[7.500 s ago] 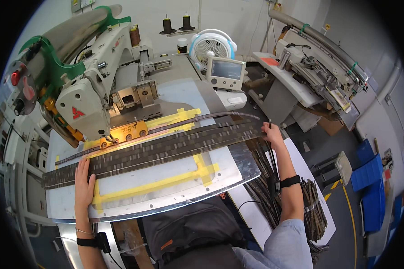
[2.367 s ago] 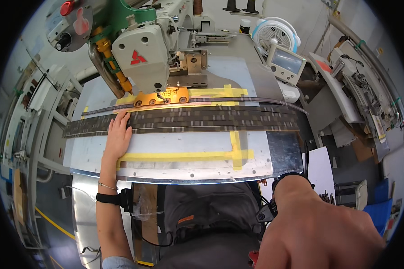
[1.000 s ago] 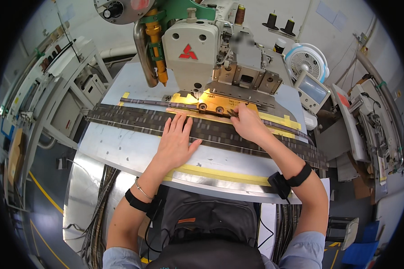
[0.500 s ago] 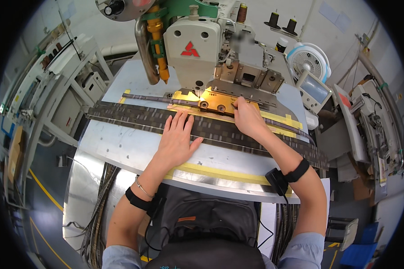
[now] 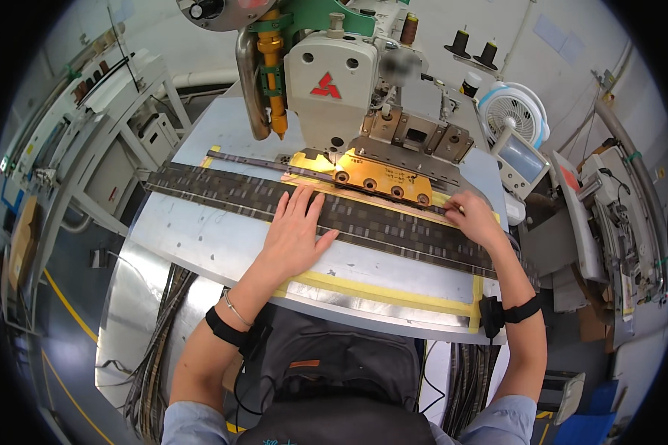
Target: Operating a specialized sewing machine to process leather straps.
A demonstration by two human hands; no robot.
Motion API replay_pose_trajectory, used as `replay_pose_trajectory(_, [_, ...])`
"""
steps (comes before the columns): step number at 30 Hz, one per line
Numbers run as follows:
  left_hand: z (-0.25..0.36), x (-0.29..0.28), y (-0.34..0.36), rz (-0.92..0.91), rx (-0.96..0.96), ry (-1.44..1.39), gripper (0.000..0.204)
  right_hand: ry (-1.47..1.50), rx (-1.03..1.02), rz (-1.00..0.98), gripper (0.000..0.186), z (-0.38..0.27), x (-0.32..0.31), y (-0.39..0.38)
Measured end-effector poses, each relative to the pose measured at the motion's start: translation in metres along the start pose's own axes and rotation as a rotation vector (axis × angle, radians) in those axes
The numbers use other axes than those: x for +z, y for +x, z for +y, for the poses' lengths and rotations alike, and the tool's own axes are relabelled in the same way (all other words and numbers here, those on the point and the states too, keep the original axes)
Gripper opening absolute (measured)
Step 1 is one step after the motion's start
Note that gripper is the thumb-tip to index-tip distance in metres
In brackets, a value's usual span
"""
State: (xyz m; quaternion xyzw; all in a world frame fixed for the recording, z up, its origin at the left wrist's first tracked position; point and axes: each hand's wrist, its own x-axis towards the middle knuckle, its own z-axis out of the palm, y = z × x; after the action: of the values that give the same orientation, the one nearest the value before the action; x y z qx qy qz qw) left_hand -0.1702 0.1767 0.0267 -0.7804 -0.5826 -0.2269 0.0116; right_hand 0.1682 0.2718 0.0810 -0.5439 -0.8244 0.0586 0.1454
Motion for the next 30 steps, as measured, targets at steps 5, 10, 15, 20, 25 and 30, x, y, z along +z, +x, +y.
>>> replay_pose_trajectory(5, [0.006,-0.009,0.0,0.067,0.019,0.029,0.059,0.157,0.057,-0.159,0.019,0.002,-0.005,0.001])
replay_pose_trajectory(10, [0.032,-0.019,-0.007,-0.04,-0.205,-0.523,0.043,0.388,-0.231,-0.379,0.02,-0.033,-0.047,-0.019])
replay_pose_trajectory(15, [0.048,-0.015,-0.006,-0.072,-0.786,-1.838,0.03,0.662,-0.57,-0.819,0.023,-0.074,-0.06,-0.04])
replay_pose_trajectory(20, [0.055,-0.021,-0.027,0.132,-0.676,-1.776,0.023,0.795,-0.385,-0.697,0.038,-0.102,-0.018,-0.035])
replay_pose_trajectory(25, [0.061,-0.04,-0.054,0.226,-0.6,-1.666,0.026,0.702,-0.485,-0.644,0.032,-0.126,0.035,-0.012])
replay_pose_trajectory(30, [0.041,-0.055,-0.061,0.351,-0.572,-1.529,0.028,0.582,-0.609,-0.577,0.026,-0.125,0.032,-0.008])
